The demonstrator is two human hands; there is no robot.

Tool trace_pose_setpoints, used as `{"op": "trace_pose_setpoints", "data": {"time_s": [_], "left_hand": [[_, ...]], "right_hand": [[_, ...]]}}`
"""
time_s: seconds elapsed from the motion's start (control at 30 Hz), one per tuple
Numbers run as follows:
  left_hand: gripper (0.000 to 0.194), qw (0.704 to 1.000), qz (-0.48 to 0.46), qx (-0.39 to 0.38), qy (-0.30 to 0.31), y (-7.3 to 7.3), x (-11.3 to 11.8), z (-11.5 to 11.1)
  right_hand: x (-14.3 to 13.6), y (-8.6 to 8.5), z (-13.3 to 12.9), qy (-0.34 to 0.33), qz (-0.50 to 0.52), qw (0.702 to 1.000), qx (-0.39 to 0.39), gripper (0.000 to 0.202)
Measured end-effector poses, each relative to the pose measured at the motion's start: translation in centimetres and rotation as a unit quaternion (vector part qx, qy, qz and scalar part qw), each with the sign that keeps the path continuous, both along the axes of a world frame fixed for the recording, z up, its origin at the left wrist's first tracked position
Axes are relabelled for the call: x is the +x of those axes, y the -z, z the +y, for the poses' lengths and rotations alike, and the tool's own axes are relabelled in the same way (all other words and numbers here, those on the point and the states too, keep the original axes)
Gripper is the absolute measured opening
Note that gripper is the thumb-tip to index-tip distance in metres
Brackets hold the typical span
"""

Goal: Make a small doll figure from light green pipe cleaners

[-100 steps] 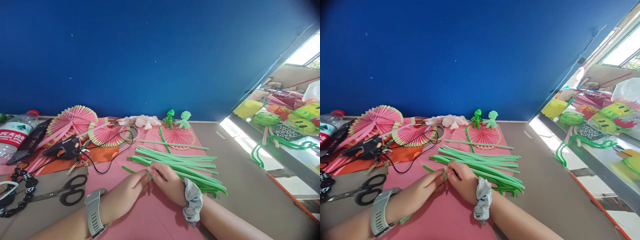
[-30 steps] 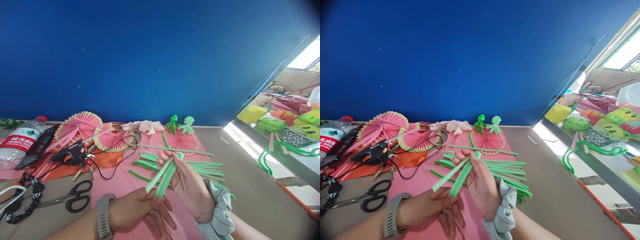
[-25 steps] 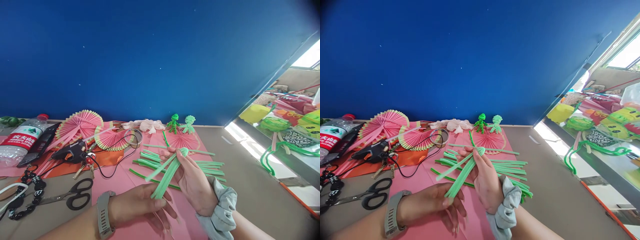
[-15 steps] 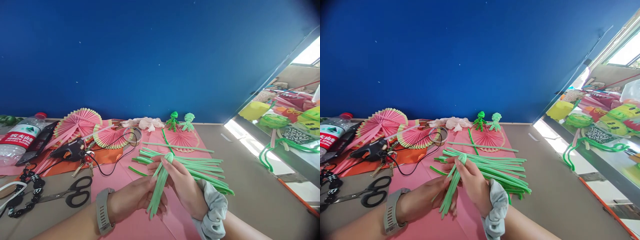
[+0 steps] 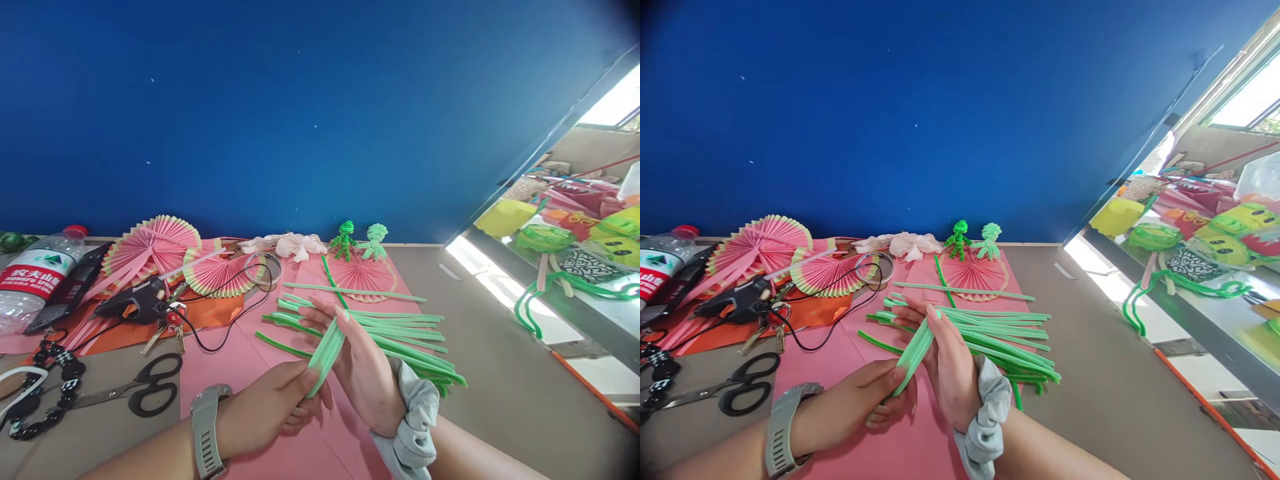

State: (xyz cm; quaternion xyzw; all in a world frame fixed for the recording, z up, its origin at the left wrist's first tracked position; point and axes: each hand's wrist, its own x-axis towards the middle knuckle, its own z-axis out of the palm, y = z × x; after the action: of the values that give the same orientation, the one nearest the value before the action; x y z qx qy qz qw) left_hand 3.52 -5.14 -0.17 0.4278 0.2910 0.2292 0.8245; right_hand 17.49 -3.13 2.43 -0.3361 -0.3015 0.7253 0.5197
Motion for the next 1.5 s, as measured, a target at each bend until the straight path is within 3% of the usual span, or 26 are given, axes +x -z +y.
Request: {"op": "trace_pose_setpoints", "data": {"time_s": [0.2,0.4,0.63,0.7,0.83,0.9,1.0,1.07,1.2,1.3,1.5], "left_hand": [[0.037,1.000,0.002,0.004,-0.023,0.3,1.1,-0.5],[0.032,0.999,-0.015,0.049,-0.008,0.6,1.1,-0.4],[0.029,0.999,-0.044,-0.011,0.010,1.4,0.8,-0.6],[0.034,0.998,-0.052,-0.003,0.019,0.8,0.7,-0.6],[0.062,0.993,-0.118,0.022,0.001,-0.5,0.4,-0.2],[0.060,0.991,-0.123,0.040,-0.036,-0.5,0.5,-0.1],[0.040,0.991,-0.078,0.072,-0.086,-0.2,0.6,-0.2],[0.034,0.990,-0.038,0.080,-0.106,-0.2,0.7,-0.1],[0.028,0.961,0.086,0.177,-0.193,-0.9,0.5,0.2],[0.023,0.931,0.178,0.234,-0.217,-1.1,0.2,0.3],[0.024,0.903,0.232,0.266,-0.247,-0.2,-0.3,-0.1]], "right_hand": [[-0.2,-0.2,-0.6,0.056,0.024,0.998,-0.032,0.025],[0.3,-0.6,0.3,0.039,0.054,0.997,-0.035,0.019],[1.6,-0.6,2.2,0.078,0.070,0.991,-0.080,0.012],[1.8,-1.1,2.4,0.070,0.079,0.992,-0.070,0.010],[1.5,-1.8,1.7,0.031,0.035,0.998,-0.045,0.012],[1.0,-1.6,0.9,-0.018,-0.022,0.998,-0.049,0.021],[0.3,-0.6,-0.3,-0.128,-0.091,0.985,-0.066,0.037],[0.0,0.1,-0.7,-0.159,-0.137,0.976,-0.053,0.041],[-0.1,1.3,-0.8,-0.074,-0.210,0.973,0.068,0.028],[0.0,2.1,-0.5,-0.004,-0.280,0.951,0.130,0.011],[0.3,3.0,0.2,0.004,-0.339,0.928,0.155,0.018]]}}
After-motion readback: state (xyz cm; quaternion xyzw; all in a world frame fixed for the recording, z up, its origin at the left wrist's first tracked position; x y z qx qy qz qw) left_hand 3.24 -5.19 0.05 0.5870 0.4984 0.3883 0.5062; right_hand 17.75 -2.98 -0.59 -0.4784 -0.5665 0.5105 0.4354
